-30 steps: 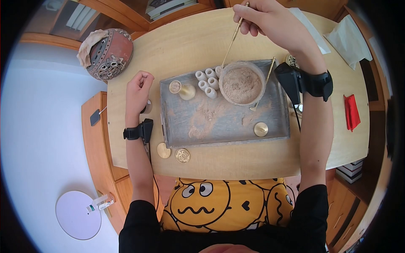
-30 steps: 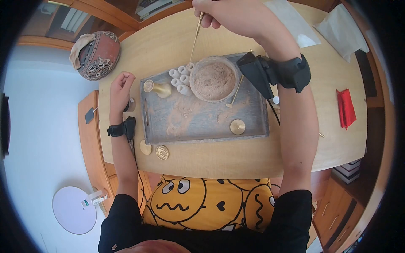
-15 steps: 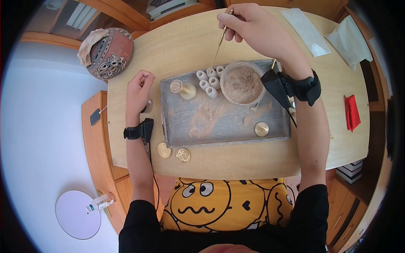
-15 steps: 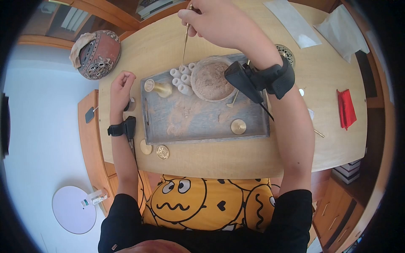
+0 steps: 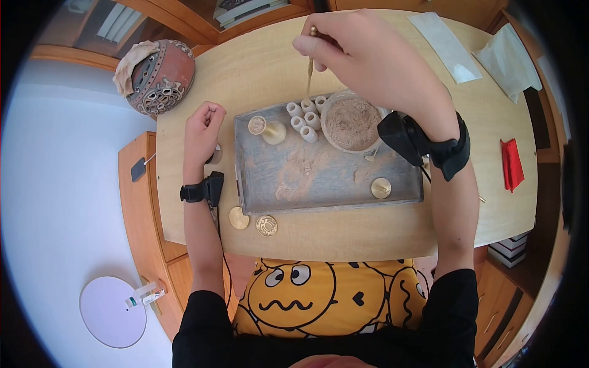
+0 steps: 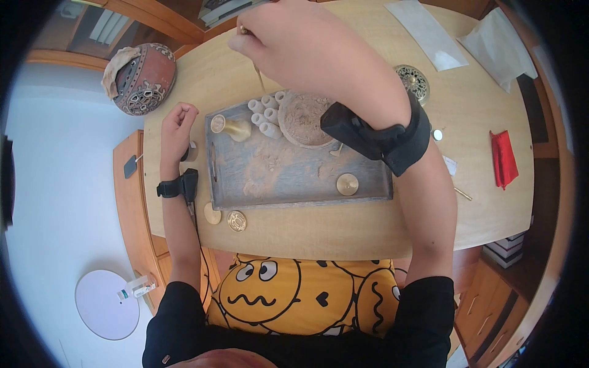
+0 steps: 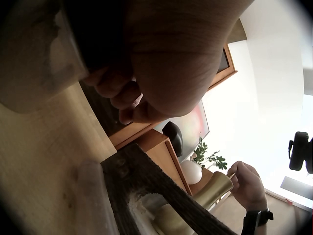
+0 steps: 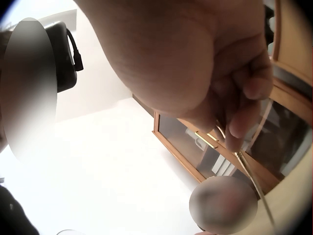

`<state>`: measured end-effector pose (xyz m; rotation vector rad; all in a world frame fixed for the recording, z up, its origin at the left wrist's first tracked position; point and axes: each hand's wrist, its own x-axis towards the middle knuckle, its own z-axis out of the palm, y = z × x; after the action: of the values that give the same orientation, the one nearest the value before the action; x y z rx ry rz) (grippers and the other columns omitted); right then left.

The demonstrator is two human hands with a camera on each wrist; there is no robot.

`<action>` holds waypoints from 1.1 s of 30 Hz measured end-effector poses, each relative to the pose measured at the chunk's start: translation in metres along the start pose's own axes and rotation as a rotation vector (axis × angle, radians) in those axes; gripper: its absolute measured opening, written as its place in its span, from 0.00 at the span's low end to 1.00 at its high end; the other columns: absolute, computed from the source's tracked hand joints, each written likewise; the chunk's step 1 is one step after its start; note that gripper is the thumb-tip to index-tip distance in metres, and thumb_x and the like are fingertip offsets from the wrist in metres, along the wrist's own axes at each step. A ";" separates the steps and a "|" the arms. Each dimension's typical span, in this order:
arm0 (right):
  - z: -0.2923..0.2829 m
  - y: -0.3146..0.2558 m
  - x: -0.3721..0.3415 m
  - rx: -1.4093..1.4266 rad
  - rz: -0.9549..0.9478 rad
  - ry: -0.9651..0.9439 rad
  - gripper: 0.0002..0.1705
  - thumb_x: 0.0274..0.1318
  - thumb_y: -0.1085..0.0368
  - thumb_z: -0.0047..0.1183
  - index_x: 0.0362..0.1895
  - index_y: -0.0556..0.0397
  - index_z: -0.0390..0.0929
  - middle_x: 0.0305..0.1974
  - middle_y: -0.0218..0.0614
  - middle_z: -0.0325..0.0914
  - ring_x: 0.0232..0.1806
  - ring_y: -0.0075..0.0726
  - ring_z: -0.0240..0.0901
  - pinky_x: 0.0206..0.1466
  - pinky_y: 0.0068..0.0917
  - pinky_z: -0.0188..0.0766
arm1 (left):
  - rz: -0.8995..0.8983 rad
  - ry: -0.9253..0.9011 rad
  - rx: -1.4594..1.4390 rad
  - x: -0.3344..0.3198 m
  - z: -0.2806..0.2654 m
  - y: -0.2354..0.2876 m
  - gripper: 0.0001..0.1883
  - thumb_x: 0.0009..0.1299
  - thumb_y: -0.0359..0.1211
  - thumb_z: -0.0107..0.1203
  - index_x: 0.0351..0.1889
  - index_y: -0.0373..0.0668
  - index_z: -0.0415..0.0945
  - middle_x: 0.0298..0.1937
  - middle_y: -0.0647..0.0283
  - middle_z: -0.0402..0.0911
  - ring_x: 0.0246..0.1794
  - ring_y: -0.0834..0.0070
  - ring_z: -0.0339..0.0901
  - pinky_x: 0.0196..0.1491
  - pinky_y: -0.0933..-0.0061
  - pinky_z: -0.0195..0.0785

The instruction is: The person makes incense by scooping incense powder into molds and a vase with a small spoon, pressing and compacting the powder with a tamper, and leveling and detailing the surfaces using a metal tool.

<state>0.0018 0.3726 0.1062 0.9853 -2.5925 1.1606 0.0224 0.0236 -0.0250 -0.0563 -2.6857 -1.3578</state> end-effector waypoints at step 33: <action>0.002 0.086 0.003 0.305 0.298 -0.119 0.20 0.69 0.55 0.47 0.31 0.58 0.78 0.22 0.31 0.76 0.24 0.21 0.71 0.31 0.20 0.69 | 0.001 -0.002 0.009 0.000 0.000 0.001 0.09 0.74 0.32 0.54 0.33 0.37 0.74 0.21 0.78 0.64 0.21 0.91 0.56 0.23 0.83 0.47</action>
<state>-0.0529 0.4118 0.0531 0.7508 -2.7827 1.6570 0.0228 0.0241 -0.0245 -0.0582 -2.6930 -1.3457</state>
